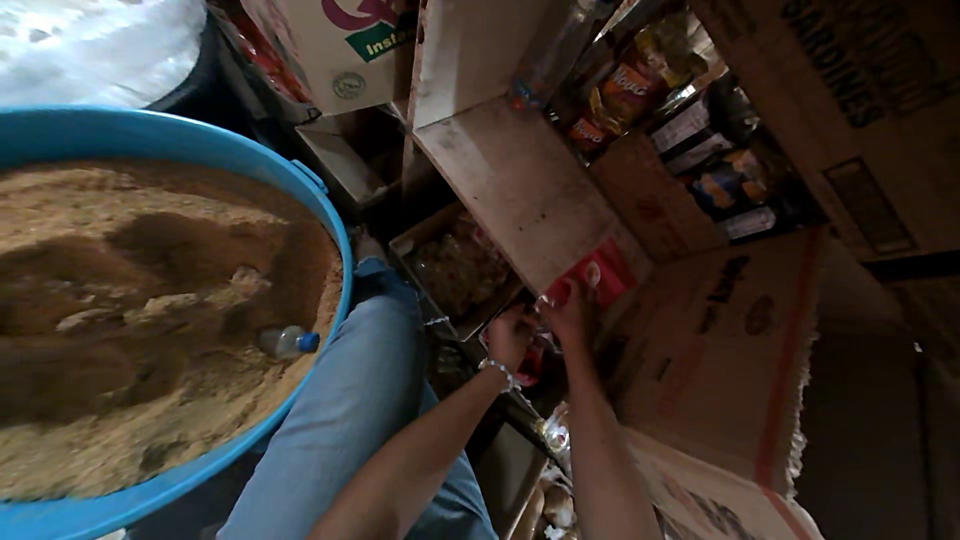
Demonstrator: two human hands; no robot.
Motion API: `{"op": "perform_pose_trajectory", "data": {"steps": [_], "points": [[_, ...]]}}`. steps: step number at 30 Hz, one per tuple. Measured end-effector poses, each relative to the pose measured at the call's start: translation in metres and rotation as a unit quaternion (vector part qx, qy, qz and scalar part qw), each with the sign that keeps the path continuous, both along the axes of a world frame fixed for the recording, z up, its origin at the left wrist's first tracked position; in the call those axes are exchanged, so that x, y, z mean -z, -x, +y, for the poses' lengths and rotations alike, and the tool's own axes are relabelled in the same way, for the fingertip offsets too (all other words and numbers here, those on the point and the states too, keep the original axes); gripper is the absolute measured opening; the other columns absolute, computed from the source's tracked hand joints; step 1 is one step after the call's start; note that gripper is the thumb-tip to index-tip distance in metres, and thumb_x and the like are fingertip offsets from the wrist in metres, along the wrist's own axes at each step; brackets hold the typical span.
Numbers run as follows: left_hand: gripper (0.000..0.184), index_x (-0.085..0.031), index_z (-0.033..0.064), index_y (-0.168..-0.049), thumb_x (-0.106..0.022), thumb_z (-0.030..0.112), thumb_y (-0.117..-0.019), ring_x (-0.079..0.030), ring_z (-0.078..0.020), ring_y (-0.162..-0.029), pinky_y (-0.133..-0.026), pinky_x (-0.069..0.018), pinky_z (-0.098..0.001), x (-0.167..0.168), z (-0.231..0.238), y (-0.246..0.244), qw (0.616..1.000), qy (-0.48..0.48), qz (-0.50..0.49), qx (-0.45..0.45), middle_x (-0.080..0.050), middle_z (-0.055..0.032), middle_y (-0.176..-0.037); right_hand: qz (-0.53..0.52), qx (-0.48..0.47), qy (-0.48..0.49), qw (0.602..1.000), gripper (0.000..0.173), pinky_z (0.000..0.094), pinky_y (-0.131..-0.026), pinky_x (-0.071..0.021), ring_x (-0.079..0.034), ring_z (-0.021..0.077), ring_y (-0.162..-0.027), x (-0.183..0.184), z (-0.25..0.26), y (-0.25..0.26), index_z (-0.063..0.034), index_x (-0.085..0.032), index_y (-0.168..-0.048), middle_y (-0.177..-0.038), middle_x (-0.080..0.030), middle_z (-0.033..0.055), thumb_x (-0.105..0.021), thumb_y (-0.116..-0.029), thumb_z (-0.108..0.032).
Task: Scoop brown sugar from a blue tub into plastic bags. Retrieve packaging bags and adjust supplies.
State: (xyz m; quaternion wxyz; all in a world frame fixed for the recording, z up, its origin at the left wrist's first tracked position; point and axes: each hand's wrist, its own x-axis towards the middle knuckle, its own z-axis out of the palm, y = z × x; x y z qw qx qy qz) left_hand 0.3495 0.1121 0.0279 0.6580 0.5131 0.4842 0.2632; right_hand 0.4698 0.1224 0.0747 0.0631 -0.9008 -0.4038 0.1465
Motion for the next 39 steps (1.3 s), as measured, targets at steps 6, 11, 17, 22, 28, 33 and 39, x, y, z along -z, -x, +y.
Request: {"op": "perform_pose_trajectory", "data": {"steps": [6,11,17,22,28,33,39], "points": [[0.018,-0.071,-0.0069,-0.11,-0.064,0.0,-0.0951,-0.068,-0.0257,-0.104,-0.097,-0.0526,-0.0396,-0.004,-0.008,0.011,0.999,0.035,0.018,0.011,-0.07,-0.0207,-0.111,0.023,-0.013,-0.039,0.999,0.061,0.0621,-0.11,-0.0407,-0.047,0.0439,-0.139,0.0,-0.003,-0.01,-0.007,-0.058,-0.142,-0.148,-0.051,0.024,-0.079,-0.0892,-0.029],[0.018,-0.069,-0.0071,-0.11,-0.063,0.0,-0.0947,-0.068,-0.0246,-0.097,-0.092,-0.0544,-0.0399,-0.002,-0.011,0.012,0.998,0.05,0.017,0.032,-0.07,-0.0201,-0.108,0.013,-0.008,-0.035,0.999,0.053,0.06,-0.108,-0.043,-0.052,0.0416,-0.134,-0.003,0.0,-0.011,-0.0082,-0.062,-0.139,-0.143,-0.056,0.0222,-0.077,-0.0912,-0.026],[0.018,-0.069,-0.0078,-0.11,-0.062,-0.001,-0.0944,-0.066,-0.0268,-0.104,-0.096,-0.0513,-0.0412,-0.011,-0.018,0.02,0.99,0.051,0.041,0.123,-0.069,-0.0211,-0.11,0.002,-0.001,-0.024,1.0,0.053,0.0596,-0.107,-0.0436,-0.052,0.0418,-0.134,0.0,0.002,-0.013,-0.0096,-0.062,-0.14,-0.144,-0.056,0.0222,-0.076,-0.092,-0.029],[0.021,-0.067,-0.0084,-0.114,-0.061,0.001,-0.0968,-0.065,-0.0296,-0.108,-0.099,-0.05,-0.0433,-0.007,-0.015,0.021,0.992,0.058,0.042,0.108,-0.068,-0.0233,-0.114,0.06,-0.009,-0.004,0.998,0.083,0.0628,-0.117,-0.0325,-0.035,0.0447,-0.147,-0.006,-0.002,-0.01,-0.0051,-0.045,-0.154,-0.158,-0.039,0.0271,-0.074,-0.0907,-0.051],[0.018,-0.063,-0.0102,-0.113,-0.055,-0.002,-0.0992,-0.063,-0.0276,-0.101,-0.092,-0.0502,-0.0422,-0.003,-0.015,0.026,0.987,0.141,0.021,-0.068,-0.065,-0.0232,-0.11,0.017,-0.011,0.019,1.0,0.097,0.0638,-0.117,-0.0312,-0.029,0.047,-0.15,0.002,-0.002,-0.005,-0.0083,-0.037,-0.159,-0.162,-0.03,0.0284,-0.084,-0.0825,-0.045],[0.013,-0.058,-0.0103,-0.107,-0.048,-0.006,-0.0989,-0.055,-0.0201,-0.088,-0.08,-0.0474,-0.0349,-0.026,-0.007,0.048,0.948,0.138,-0.04,-0.283,-0.057,-0.0172,-0.098,0.015,0.001,-0.008,1.0,0.089,0.0631,-0.116,-0.0327,-0.033,0.0482,-0.148,0.003,0.0,-0.005,-0.0059,-0.04,-0.157,-0.16,-0.033,0.0301,-0.082,-0.0864,-0.041],[0.016,-0.053,0.0059,-0.083,-0.049,-0.009,-0.0859,-0.055,0.0005,-0.07,-0.068,-0.0475,-0.0167,-0.067,-0.012,0.085,0.932,0.008,-0.183,-0.313,-0.055,0.0061,-0.077,0.009,-0.022,0.001,1.0,0.082,0.065,-0.115,-0.0334,-0.034,0.0489,-0.147,0.002,0.001,-0.013,-0.0062,-0.042,-0.156,-0.158,-0.037,0.0299,-0.076,-0.0909,-0.043]]}}
